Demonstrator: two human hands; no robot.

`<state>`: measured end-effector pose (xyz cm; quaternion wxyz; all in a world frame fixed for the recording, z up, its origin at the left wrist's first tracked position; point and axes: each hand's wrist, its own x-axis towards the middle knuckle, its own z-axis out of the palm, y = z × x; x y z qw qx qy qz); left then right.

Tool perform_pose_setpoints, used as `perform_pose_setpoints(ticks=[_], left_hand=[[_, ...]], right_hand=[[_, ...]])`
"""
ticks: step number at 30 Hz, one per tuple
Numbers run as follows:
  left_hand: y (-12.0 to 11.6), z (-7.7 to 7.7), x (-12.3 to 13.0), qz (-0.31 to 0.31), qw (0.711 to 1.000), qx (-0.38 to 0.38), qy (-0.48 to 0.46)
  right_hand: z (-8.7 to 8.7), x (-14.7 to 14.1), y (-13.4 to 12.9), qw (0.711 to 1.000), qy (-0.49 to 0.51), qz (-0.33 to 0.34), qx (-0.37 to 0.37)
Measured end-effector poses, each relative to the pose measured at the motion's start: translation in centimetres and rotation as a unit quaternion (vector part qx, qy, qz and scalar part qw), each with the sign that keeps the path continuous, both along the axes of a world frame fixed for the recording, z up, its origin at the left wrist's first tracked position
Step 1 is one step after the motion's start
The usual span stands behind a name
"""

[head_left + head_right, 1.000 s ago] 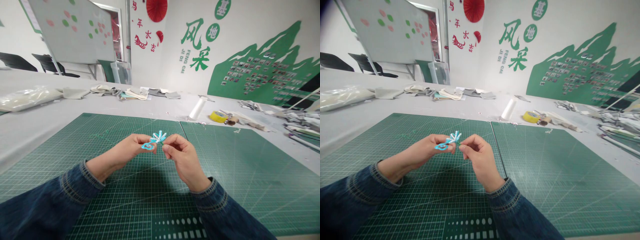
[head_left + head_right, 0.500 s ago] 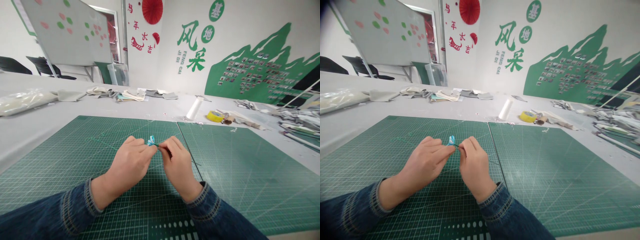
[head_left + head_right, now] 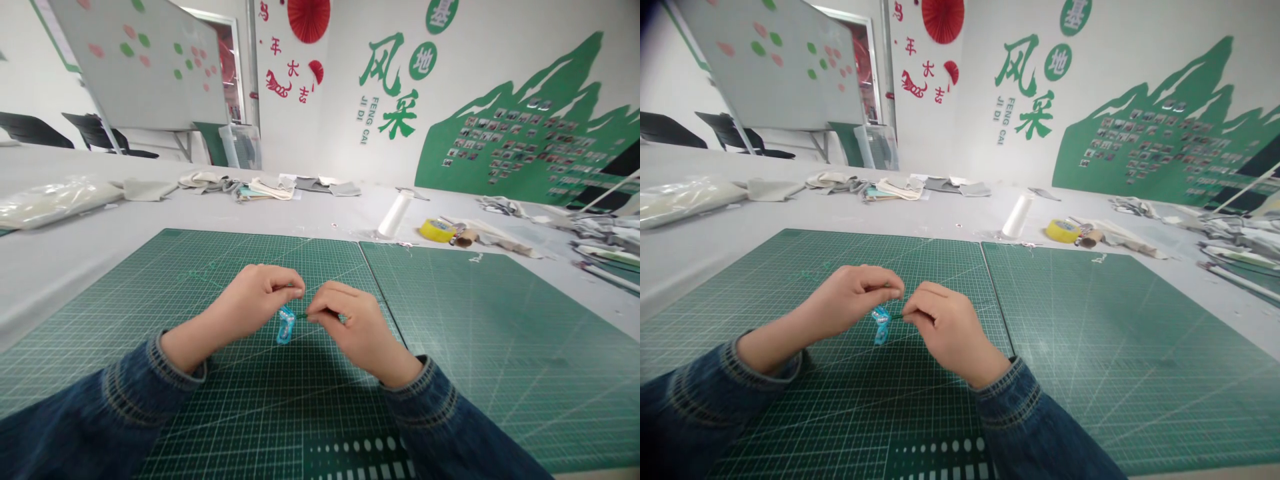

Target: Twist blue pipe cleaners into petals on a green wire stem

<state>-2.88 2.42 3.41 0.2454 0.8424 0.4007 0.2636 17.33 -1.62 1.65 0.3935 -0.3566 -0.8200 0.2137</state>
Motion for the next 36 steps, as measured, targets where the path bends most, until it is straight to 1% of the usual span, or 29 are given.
perform_pose_setpoints(ticks=[1, 3, 4, 5, 7, 9, 12, 14, 16, 18, 21, 23, 25, 26, 29, 30, 31, 32, 34, 35, 36], left_hand=[[0.3, 0.0, -0.2, -0.014, 0.996, -0.081, -0.042], [0.7, -0.1, -0.4, -0.037, 0.968, -0.213, -0.124], [0.7, -0.3, -0.3, -0.042, 0.953, -0.255, -0.158], [0.7, -0.4, -0.2, -0.045, 0.941, -0.28, -0.183], [0.2, -0.8, 0.5, -0.052, 0.927, -0.304, -0.215], [-0.4, -1.2, 1.3, -0.061, 0.916, -0.316, -0.241], [-1.3, -1.5, 2.3, -0.066, 0.899, -0.33, -0.28], [-1.6, -1.6, 2.5, -0.052, 0.898, -0.333, -0.283], [-1.6, -1.4, 2.3, -0.037, 0.903, -0.333, -0.27], [-1.5, -1.2, 1.8, -0.042, 0.902, -0.347, -0.255], [-1.3, -0.6, 0.8, -0.076, 0.886, -0.384, -0.25], [-0.9, -0.4, 0.3, -0.08, 0.878, -0.399, -0.252], [-0.4, -0.3, -0.2, -0.064, 0.879, -0.399, -0.252], [-0.1, -0.3, -0.3, -0.045, 0.883, -0.395, -0.251], [0.8, -0.8, -0.5, 0.044, 0.903, -0.36, -0.23], [1.0, -1.0, -0.5, 0.066, 0.91, -0.347, -0.216], [1.2, -1.2, -0.5, 0.075, 0.918, -0.336, -0.197], [1.3, -1.4, -0.5, 0.07, 0.925, -0.331, -0.173], [1.3, -1.8, -0.4, 0.033, 0.938, -0.325, -0.111], [1.3, -2.1, -0.3, 0.015, 0.947, -0.311, -0.076], [1.4, -2.4, -0.2, 0.001, 0.959, -0.28, -0.043]], right_hand=[[0.1, -0.1, 0.0, 0.998, 0.05, 0.006, -0.036], [0.1, -0.3, 0.2, 0.982, 0.152, 0.004, -0.115], [0.0, -0.3, 0.3, 0.967, 0.203, 0.003, -0.156], [-0.2, -0.4, 0.4, 0.95, 0.249, -0.004, -0.188], [-0.5, -0.5, 0.7, 0.921, 0.318, -0.023, -0.224], [-0.7, -0.5, 1.0, 0.902, 0.356, -0.041, -0.241], [-1.0, -0.5, 1.1, 0.896, 0.354, -0.049, -0.264], [-1.0, -0.4, 1.2, 0.89, 0.358, -0.057, -0.277], [-0.9, -0.3, 1.3, 0.871, 0.393, -0.066, -0.286], [-0.8, 0.0, 1.4, 0.85, 0.434, -0.069, -0.292], [-0.6, 0.5, 1.7, 0.827, 0.468, -0.054, -0.307], [-0.6, 0.8, 1.8, 0.814, 0.483, -0.04, -0.319], [-0.5, 1.0, 1.9, 0.804, 0.493, -0.029, -0.331], [-0.5, 1.1, 1.9, 0.8, 0.496, -0.026, -0.336], [-0.4, 1.3, 1.9, 0.794, 0.504, -0.027, -0.338], [-0.4, 1.3, 1.9, 0.795, 0.505, -0.028, -0.336], [-0.3, 1.3, 1.9, 0.795, 0.506, -0.029, -0.333], [-0.3, 1.4, 1.9, 0.796, 0.506, -0.03, -0.33], [-0.1, 1.5, 1.9, 0.798, 0.508, -0.031, -0.324], [-0.1, 1.5, 1.9, 0.798, 0.508, -0.032, -0.322], [0.0, 1.5, 1.9, 0.798, 0.51, -0.034, -0.321]])
